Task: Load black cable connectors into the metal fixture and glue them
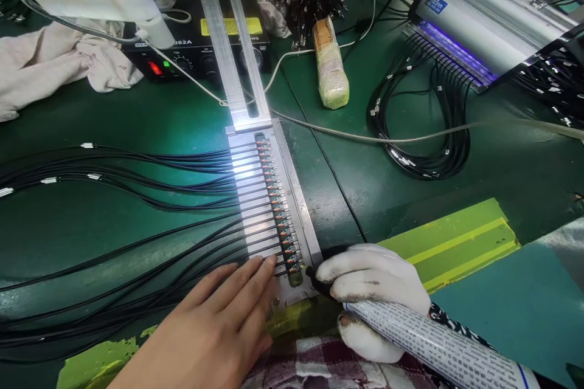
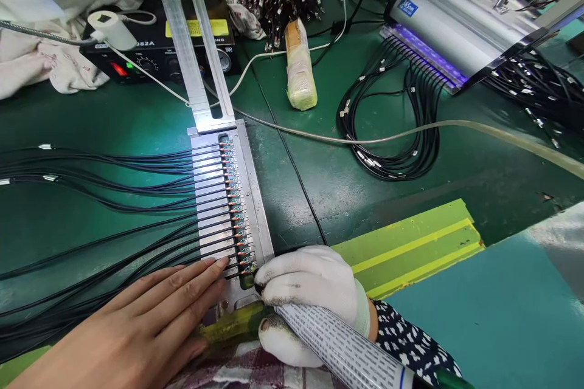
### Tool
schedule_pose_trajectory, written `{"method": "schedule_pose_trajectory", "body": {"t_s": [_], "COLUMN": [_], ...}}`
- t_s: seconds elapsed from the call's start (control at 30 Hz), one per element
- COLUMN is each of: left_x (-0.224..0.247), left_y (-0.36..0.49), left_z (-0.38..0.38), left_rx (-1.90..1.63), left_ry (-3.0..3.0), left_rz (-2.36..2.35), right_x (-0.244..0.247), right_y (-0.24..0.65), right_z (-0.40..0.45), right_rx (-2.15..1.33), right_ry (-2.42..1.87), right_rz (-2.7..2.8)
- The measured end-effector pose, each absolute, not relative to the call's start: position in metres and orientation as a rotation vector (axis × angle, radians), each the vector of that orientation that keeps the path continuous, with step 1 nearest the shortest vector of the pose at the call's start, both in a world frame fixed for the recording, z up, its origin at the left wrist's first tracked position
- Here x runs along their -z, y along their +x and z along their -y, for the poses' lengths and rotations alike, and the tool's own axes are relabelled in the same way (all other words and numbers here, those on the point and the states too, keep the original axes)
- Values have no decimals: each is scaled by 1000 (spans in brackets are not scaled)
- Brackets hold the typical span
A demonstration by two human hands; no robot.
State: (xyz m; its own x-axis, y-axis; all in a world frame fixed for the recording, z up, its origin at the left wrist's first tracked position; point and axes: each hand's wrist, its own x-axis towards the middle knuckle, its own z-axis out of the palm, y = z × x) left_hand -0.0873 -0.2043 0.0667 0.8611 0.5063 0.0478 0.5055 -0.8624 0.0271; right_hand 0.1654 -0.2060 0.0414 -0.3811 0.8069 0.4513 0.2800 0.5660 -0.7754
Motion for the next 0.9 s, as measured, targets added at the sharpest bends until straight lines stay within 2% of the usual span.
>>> {"method": "schedule_pose_trajectory", "body": {"t_s": [0.9], "left_x": [-69], "left_y": [-85], "left_z": [203], "left_rx": [-164], "left_ry": [2922], "left_rz": [-925], "right_x": [-40], "right_y": [164], "right_z": [204], "right_rx": [-732], "right_ry": [-892], "right_rz": [1930]}}
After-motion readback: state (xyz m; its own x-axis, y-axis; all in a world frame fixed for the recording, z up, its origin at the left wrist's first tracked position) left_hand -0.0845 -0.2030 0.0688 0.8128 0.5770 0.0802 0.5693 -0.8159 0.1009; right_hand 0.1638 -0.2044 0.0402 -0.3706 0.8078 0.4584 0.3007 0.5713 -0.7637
